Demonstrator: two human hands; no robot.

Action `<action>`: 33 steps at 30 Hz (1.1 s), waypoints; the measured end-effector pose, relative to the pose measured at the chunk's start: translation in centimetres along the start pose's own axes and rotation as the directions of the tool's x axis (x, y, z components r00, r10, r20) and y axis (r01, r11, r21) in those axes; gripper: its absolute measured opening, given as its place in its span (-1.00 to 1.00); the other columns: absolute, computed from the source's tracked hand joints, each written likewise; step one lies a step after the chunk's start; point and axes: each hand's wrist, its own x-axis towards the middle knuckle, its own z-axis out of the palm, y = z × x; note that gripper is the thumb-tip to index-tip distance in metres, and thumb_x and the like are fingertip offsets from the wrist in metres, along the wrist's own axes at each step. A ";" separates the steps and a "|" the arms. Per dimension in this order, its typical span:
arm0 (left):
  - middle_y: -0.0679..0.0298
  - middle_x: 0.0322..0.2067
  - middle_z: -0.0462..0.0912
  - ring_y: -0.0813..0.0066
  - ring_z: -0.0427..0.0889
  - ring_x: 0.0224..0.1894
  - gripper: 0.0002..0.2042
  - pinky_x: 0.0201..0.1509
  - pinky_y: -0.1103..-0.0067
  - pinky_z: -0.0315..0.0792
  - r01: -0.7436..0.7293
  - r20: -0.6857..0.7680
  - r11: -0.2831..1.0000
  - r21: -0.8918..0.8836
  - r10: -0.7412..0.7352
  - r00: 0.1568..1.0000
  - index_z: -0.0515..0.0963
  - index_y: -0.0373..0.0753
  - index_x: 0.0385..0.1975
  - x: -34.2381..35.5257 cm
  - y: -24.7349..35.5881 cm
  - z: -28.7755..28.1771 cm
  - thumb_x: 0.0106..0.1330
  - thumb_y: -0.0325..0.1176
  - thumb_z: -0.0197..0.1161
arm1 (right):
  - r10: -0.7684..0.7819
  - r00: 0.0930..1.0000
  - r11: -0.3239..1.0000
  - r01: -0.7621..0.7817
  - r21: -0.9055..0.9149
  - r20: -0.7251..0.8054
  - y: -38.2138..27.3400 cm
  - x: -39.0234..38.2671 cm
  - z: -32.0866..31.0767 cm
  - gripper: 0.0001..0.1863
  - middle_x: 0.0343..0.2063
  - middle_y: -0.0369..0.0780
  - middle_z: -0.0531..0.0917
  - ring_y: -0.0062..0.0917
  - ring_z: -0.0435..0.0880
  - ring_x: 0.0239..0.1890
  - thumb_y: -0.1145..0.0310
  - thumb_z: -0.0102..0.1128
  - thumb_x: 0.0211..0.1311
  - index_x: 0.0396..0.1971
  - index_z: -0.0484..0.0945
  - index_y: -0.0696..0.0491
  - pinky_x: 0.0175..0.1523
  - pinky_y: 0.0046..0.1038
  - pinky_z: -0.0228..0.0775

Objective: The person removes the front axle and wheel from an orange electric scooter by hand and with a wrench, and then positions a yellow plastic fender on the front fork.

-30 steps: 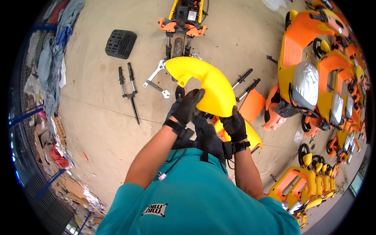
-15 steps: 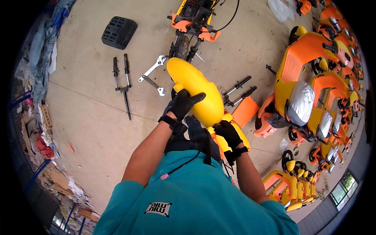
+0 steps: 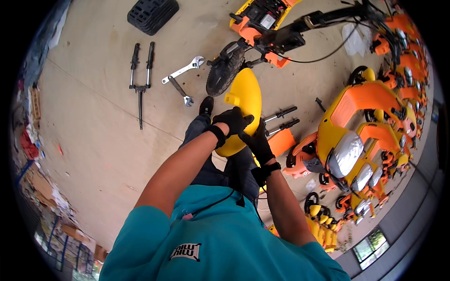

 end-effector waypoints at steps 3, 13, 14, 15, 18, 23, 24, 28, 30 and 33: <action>-0.23 0.05 0.60 -0.11 0.59 0.13 -0.28 0.22 0.20 0.41 0.012 -0.033 0.998 -0.060 -0.014 0.999 0.43 -0.47 0.10 1.1 0.2 -1.5 0.40 0.23 -0.03 | 0.074 0.997 0.994 -0.072 0.076 -0.013 -1.8 3.2 0.4 -0.29 -0.05 -0.16 0.54 -0.50 0.60 -0.09 0.42 0.51 0.02 0.15 0.29 0.15 -0.09 -0.46 0.56; -0.13 -0.08 0.68 -0.05 0.66 0.01 -0.37 0.12 0.25 0.46 -0.091 -0.186 0.983 -0.162 0.060 0.981 0.62 -0.35 -0.02 7.9 -1.8 -0.7 0.38 0.18 -0.01 | 0.211 0.891 0.950 -0.284 0.130 0.402 -2.0 11.6 -3.5 -0.45 -0.02 -0.21 0.62 -0.52 0.63 -0.04 0.38 0.41 0.19 0.15 0.42 0.15 0.04 -0.44 0.52; -0.13 -0.08 0.68 -0.06 0.66 0.01 -0.37 0.12 0.25 0.46 -0.043 -0.195 0.985 -0.168 0.010 0.981 0.63 -0.34 -0.01 7.2 -0.9 -1.4 0.37 0.18 0.02 | 0.244 0.870 0.936 -0.327 0.130 0.429 -2.2 12.4 -4.0 -0.46 -0.01 -0.21 0.62 -0.52 0.63 -0.03 0.39 0.40 0.20 0.16 0.42 0.14 0.05 -0.43 0.52; -0.14 -0.05 0.67 -0.07 0.64 0.04 -0.36 0.15 0.25 0.45 -0.040 -0.210 0.980 -0.197 -0.002 0.978 0.62 -0.37 -0.01 7.7 -1.0 -1.3 0.36 0.19 0.03 | 0.281 0.846 0.919 -0.373 0.126 0.453 -3.2 12.8 -4.4 -0.46 0.00 -0.21 0.62 -0.51 0.63 -0.02 0.39 0.39 0.21 0.17 0.42 0.14 0.05 -0.42 0.52; -0.17 -0.02 0.65 -0.06 0.62 0.08 -0.31 0.19 0.26 0.42 0.042 -0.226 0.945 -0.323 -0.121 0.967 0.61 -0.40 0.00 7.2 -1.5 -0.4 0.37 0.24 0.00 | 0.356 0.868 0.895 -0.423 0.140 0.345 -1.6 17.2 -7.9 -0.43 -0.03 -0.18 0.65 -0.52 0.66 -0.06 0.40 0.30 0.29 0.26 0.32 0.10 0.05 -0.43 0.53; -0.10 0.05 0.64 -0.01 0.57 0.16 -0.32 0.26 0.31 0.38 0.151 -0.215 0.883 -0.444 -0.269 0.939 0.57 -0.33 0.09 6.4 -2.0 3.9 0.42 0.24 -0.07 | 0.163 0.983 0.957 -0.177 0.229 0.079 -1.4 24.6 -14.6 -0.56 -0.13 -0.19 0.66 -0.53 0.68 -0.15 0.33 0.15 0.42 0.24 0.35 0.04 -0.07 -0.42 0.60; -0.09 0.06 0.63 0.00 0.57 0.16 -0.32 0.26 0.31 0.37 0.149 -0.213 0.871 -0.467 -0.275 0.937 0.57 -0.32 0.10 6.5 -1.9 4.8 0.42 0.24 -0.06 | -0.039 0.978 0.997 0.052 -0.057 0.204 -0.2 27.3 -17.3 -0.61 -0.14 -0.20 0.66 -0.52 0.68 -0.17 0.32 0.11 0.45 0.20 0.40 0.05 -0.07 -0.41 0.61; -0.07 0.11 0.60 0.01 0.57 0.16 -0.33 0.26 0.32 0.37 0.168 -0.193 0.805 -0.569 -0.330 0.924 0.56 -0.31 0.12 7.3 -1.6 8.4 0.41 0.23 -0.04 | 0.118 0.989 0.962 -0.137 0.238 0.092 0.3 30.7 -19.5 -0.69 -0.20 -0.23 0.69 -0.51 0.70 -0.20 0.26 0.05 0.52 0.09 0.52 0.11 -0.03 -0.40 0.64; -0.07 0.25 0.48 0.03 0.47 0.30 -0.30 0.36 0.31 0.32 0.246 -0.033 0.729 -0.638 -0.345 0.938 0.40 -0.31 0.30 7.0 -0.9 8.2 0.38 0.17 0.05 | 0.107 0.989 0.976 -0.123 0.178 0.102 0.3 32.2 -21.6 -0.71 -0.19 -0.20 0.70 -0.49 0.71 -0.15 0.27 0.07 0.51 0.05 0.54 0.12 0.01 -0.38 0.65; -0.07 0.28 0.45 0.03 0.44 0.32 -0.29 0.38 0.30 0.31 0.241 -0.085 0.723 -0.647 -0.383 0.920 0.40 -0.32 0.29 7.4 -0.3 9.7 0.36 0.17 0.07 | 0.090 0.987 0.977 -0.114 0.181 0.135 0.0 34.3 -23.8 -0.73 -0.15 -0.17 0.70 -0.46 0.71 -0.11 0.29 0.10 0.50 0.01 0.56 0.13 0.05 -0.36 0.65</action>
